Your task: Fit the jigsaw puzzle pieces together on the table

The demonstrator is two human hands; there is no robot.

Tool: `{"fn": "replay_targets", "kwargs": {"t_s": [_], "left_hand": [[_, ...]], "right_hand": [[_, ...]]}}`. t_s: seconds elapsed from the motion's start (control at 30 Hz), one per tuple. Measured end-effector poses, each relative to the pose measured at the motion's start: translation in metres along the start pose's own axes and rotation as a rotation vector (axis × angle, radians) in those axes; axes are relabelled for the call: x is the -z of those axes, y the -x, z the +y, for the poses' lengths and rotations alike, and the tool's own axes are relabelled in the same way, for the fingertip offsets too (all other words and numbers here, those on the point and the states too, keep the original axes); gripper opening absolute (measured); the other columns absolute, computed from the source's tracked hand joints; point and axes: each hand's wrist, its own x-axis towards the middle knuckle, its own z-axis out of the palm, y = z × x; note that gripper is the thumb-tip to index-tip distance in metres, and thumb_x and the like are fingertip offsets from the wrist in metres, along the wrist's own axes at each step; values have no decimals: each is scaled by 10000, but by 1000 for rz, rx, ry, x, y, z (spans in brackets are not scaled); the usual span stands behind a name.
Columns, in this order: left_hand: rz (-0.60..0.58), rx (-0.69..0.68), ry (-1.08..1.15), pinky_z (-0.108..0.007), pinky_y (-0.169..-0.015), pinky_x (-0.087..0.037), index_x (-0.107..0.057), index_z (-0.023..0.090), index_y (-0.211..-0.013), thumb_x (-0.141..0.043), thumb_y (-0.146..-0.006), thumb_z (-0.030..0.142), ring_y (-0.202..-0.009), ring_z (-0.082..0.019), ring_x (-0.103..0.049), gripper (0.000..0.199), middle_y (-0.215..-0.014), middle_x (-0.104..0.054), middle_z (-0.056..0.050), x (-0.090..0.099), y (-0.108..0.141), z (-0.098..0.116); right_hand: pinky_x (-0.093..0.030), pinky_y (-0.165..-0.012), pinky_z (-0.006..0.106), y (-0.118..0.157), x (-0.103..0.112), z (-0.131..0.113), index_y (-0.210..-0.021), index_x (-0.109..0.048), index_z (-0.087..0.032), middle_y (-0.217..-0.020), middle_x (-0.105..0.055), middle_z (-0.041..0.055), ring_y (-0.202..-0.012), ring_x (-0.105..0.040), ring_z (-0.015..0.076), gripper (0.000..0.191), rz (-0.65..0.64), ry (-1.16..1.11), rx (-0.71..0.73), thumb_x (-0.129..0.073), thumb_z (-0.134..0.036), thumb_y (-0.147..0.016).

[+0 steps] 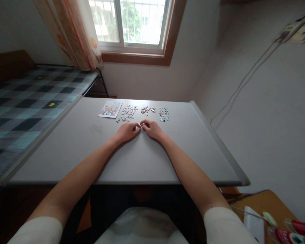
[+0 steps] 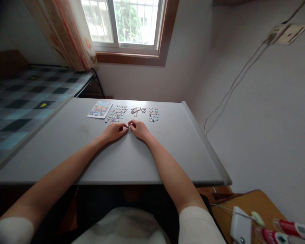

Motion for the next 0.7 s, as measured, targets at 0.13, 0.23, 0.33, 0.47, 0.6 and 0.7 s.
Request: {"fn": "replay_targets", "kwargs": {"t_s": [0.13,0.23,0.33,0.47,0.6,0.7], "left_hand": [[-1,0,6,-242,-564,-319,-725,206,-988,-480,-867,445,-602,-148,-558,363,-669,-656,-23,0,0,1],[-4,1,4,-243,-561,-317,-727,212,-993,-483,-865,442,-604,-149,-559,359,-661,-648,-19,0,0,0],[-8,5,4,-243,-559,-316,-728,215,-992,-482,-864,447,-606,-149,-558,361,-665,-647,-19,-1,-1,0],[-12,0,7,-241,-568,-326,-727,212,-995,-478,-866,455,-613,-150,-558,371,-675,-651,-22,-1,-1,-1],[-8,-3,0,-243,-568,-327,-728,212,-988,-476,-865,454,-613,-152,-559,370,-667,-650,-22,0,-1,0],[-8,-6,-2,-242,-570,-326,-727,210,-987,-471,-866,451,-616,-152,-559,372,-670,-652,-25,0,-1,0]], "right_hand": [[-425,-703,219,0,0,1,-962,-701,-162,-735,-674,7,-676,-569,107,242,1,-1,4,-510,-188,-816],[-423,-695,223,0,0,1,-963,-701,-158,-723,-669,8,-673,-564,112,242,-1,10,5,-512,-195,-816],[-422,-690,220,0,0,1,-963,-700,-162,-728,-669,6,-672,-562,109,242,-2,14,4,-512,-197,-817],[-425,-702,226,0,0,1,-958,-701,-163,-741,-674,10,-677,-565,110,240,0,11,5,-509,-194,-816],[-432,-713,232,0,0,0,-958,-700,-168,-735,-672,10,-677,-565,113,240,-2,1,5,-507,-199,-819],[-434,-709,228,0,0,0,-961,-697,-168,-731,-671,8,-675,-566,111,241,-6,1,2,-506,-194,-817]]}}
